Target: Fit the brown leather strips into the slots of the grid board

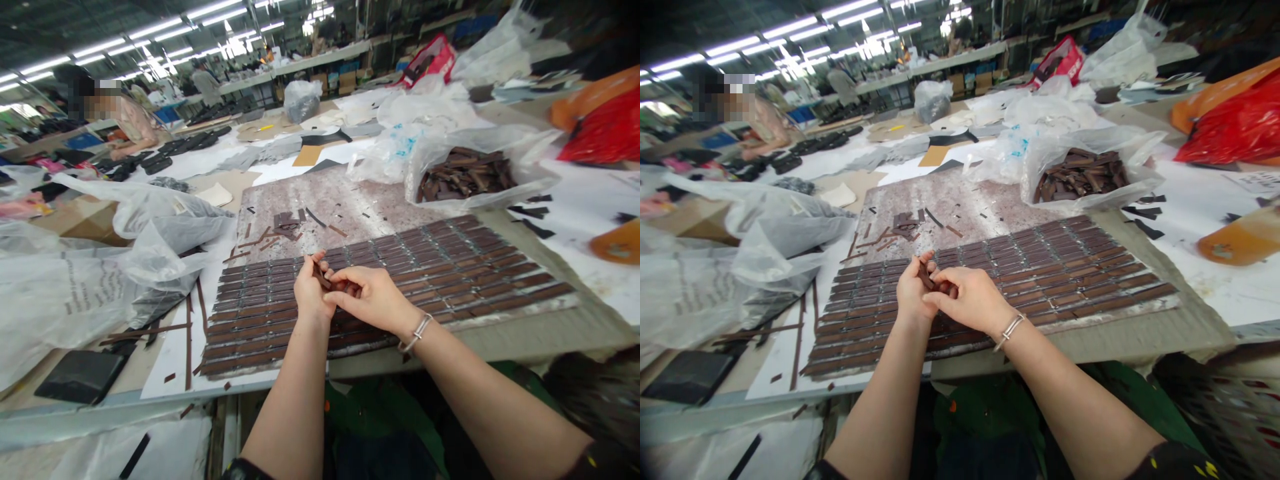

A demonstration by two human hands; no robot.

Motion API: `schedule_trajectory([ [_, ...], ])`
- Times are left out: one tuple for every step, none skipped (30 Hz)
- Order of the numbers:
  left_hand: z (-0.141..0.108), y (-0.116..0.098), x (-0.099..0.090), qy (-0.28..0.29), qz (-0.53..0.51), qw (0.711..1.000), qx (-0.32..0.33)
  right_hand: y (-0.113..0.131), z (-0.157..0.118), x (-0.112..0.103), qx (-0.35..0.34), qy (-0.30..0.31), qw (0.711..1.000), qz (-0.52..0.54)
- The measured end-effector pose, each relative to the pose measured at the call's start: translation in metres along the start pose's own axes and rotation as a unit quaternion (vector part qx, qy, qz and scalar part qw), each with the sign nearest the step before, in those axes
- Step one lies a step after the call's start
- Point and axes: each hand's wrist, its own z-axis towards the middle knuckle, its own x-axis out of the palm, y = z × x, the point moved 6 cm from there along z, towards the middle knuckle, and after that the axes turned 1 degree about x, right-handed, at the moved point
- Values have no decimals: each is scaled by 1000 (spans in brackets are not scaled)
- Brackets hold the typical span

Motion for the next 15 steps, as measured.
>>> schedule_trajectory([
  [0,2,0,-6,0,1000,10,-2,0,1,9,-11,1000,11],
  [0,3,1,-11,-1,1000,24,-4,0,1,17,-22,999,23],
  [-1,4,2,-12,0,999,41,-6,0,1,25,-34,998,36],
  [-1,4,3,-11,2,998,58,-8,1,0,34,-45,997,49],
  [-2,4,5,-9,7,997,72,-10,1,-2,45,-54,996,61],
  [-2,4,6,-6,16,997,81,-12,2,-4,56,-59,994,72],
  [-3,5,7,-4,27,996,84,-14,2,-6,67,-61,993,81],
  [-4,5,8,-1,39,996,82,-17,3,-9,80,-61,991,88],
  [-4,5,9,3,50,996,78,-20,3,-12,92,-60,990,93],
  [-4,5,10,7,59,995,74,-23,3,-17,103,-61,988,96],
  [-4,4,10,12,64,995,71,-26,3,-22,114,-64,986,99],
  [-4,4,10,16,68,995,68,-29,3,-27,122,-68,985,102],
  [-4,3,10,20,71,995,65,-32,3,-33,129,-73,983,104],
  [-4,3,10,23,76,995,62,-35,3,-38,132,-76,983,105],
  [-3,2,9,26,87,994,57,-37,3,-44,132,-78,983,105],
])
